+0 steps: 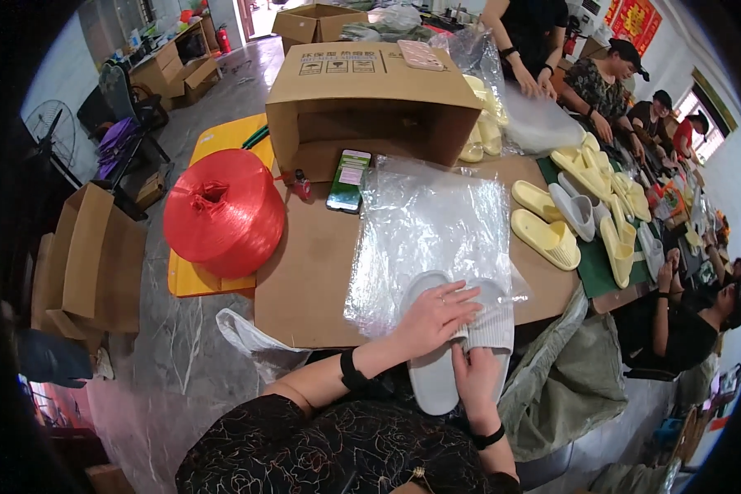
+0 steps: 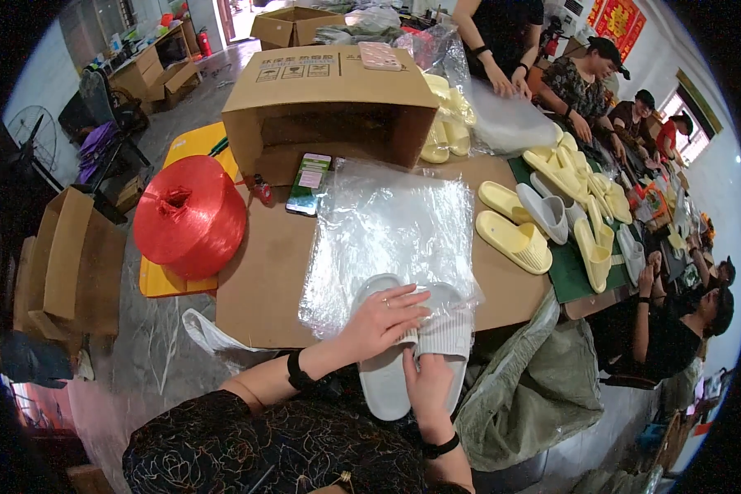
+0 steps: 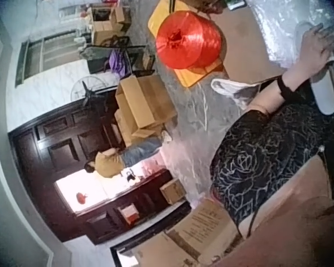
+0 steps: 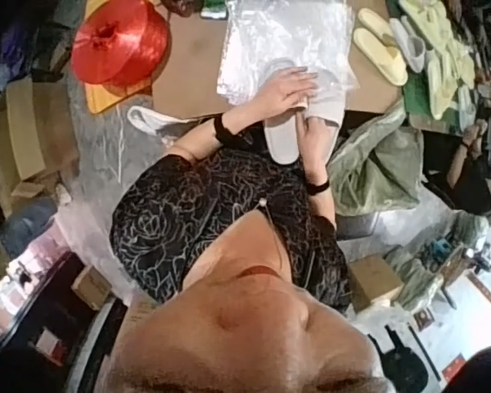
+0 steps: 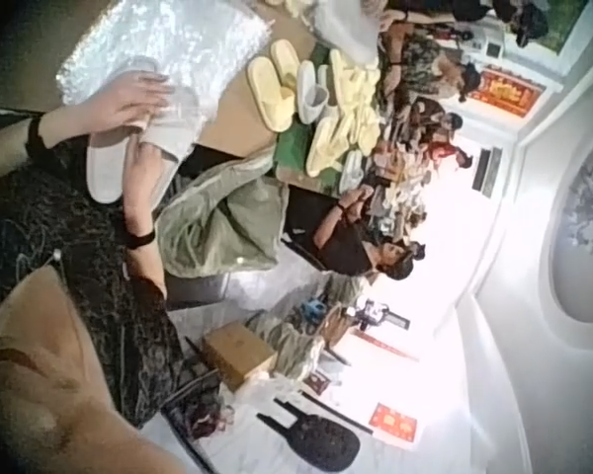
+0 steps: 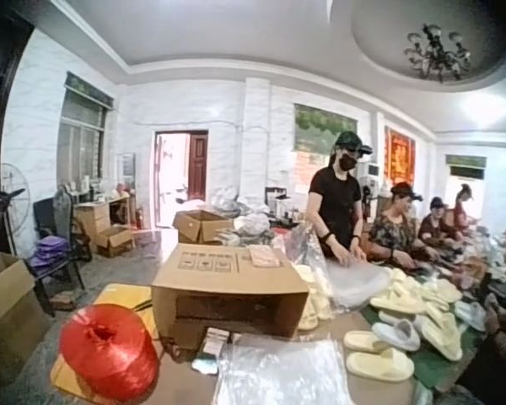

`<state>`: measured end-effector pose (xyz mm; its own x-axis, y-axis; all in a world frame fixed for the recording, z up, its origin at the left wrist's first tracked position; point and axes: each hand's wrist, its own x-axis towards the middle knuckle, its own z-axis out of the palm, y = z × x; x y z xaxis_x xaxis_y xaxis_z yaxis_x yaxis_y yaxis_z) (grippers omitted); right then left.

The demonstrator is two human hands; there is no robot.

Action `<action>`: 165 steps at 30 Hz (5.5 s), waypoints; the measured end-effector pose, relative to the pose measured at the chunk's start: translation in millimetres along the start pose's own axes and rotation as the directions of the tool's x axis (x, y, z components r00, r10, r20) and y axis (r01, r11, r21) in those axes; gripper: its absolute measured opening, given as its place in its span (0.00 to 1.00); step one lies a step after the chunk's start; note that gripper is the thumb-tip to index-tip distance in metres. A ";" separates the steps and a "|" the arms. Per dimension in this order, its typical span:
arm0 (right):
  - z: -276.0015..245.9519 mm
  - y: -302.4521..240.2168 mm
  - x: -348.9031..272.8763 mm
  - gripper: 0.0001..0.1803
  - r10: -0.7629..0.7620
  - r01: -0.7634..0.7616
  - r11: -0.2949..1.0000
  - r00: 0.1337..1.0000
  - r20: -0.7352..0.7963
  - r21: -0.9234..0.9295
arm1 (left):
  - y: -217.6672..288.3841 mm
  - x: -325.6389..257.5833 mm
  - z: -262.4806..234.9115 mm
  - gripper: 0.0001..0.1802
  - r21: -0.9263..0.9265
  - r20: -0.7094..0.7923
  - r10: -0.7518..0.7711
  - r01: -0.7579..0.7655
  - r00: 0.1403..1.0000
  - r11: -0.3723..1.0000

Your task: Packing finished slippers and shoes into bags and containers in a manufacturing setting.

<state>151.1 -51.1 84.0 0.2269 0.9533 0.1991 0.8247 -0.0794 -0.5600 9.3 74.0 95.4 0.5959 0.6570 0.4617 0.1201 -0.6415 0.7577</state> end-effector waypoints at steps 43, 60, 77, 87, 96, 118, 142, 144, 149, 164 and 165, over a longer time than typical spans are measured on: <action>-17.4 -0.4 22.2 0.17 0.182 -0.156 0.971 0.974 -0.136 0.180 | 10.7 10.8 -40.3 0.16 0.414 0.074 0.152 -0.169 0.986 0.895; 9.0 10.0 40.3 0.10 -0.001 0.015 0.998 0.971 -0.239 0.054 | 22.9 5.3 -16.4 0.18 0.021 0.152 0.164 -0.169 0.975 0.985; 30.1 39.5 46.6 0.23 0.400 -0.207 0.846 0.855 -0.330 0.491 | 36.4 -1.9 -12.4 0.15 -0.203 0.336 0.195 -0.132 0.921 0.970; -6.2 40.9 66.7 0.19 0.588 -0.290 0.737 0.721 -0.367 0.610 | 52.7 -5.2 -9.8 0.20 -0.461 0.619 0.354 -0.040 0.701 0.886; -42.6 131.8 28.4 0.14 0.646 0.029 0.703 0.392 -0.655 0.711 | 39.2 3.4 -25.2 0.28 -0.244 0.457 0.240 -0.139 0.856 0.960; -50.3 199.1 162.2 0.25 0.275 -0.293 0.955 0.796 -0.539 0.054 | -55.1 -32.6 -30.2 0.38 0.541 0.259 -0.106 -0.053 0.960 0.840; -167.1 55.4 215.5 0.41 0.055 0.159 0.825 0.933 -0.357 0.542 | -64.0 -44.6 -27.0 0.39 0.497 0.222 -0.131 0.004 0.966 0.868; -159.6 36.3 203.4 0.41 0.029 0.216 0.748 0.934 -0.356 0.628 | -66.3 -40.9 -23.8 0.39 0.504 0.240 -0.131 -0.008 0.962 0.864; -123.9 15.6 194.9 0.45 -0.028 0.299 0.549 0.940 -0.340 0.781 | -68.7 -41.5 -22.9 0.39 0.523 0.221 -0.108 -0.024 0.969 0.852; -2.1 283.5 35.3 0.22 0.724 -0.511 0.688 0.443 -0.529 0.515 | -54.8 -39.4 -17.4 0.36 0.554 0.249 -0.132 -0.030 0.959 0.832; 16.5 288.4 22.2 0.33 0.826 -0.711 0.562 0.455 -0.334 0.423 | -54.3 -40.6 -20.5 0.36 0.561 0.243 -0.140 -0.021 0.960 0.828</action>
<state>385.5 -48.0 -86.3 0.9570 0.2710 -0.1036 0.0835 -0.5992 -0.7962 -37.7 90.3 44.9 0.7482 0.6242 0.2246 0.5321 -0.7669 0.3589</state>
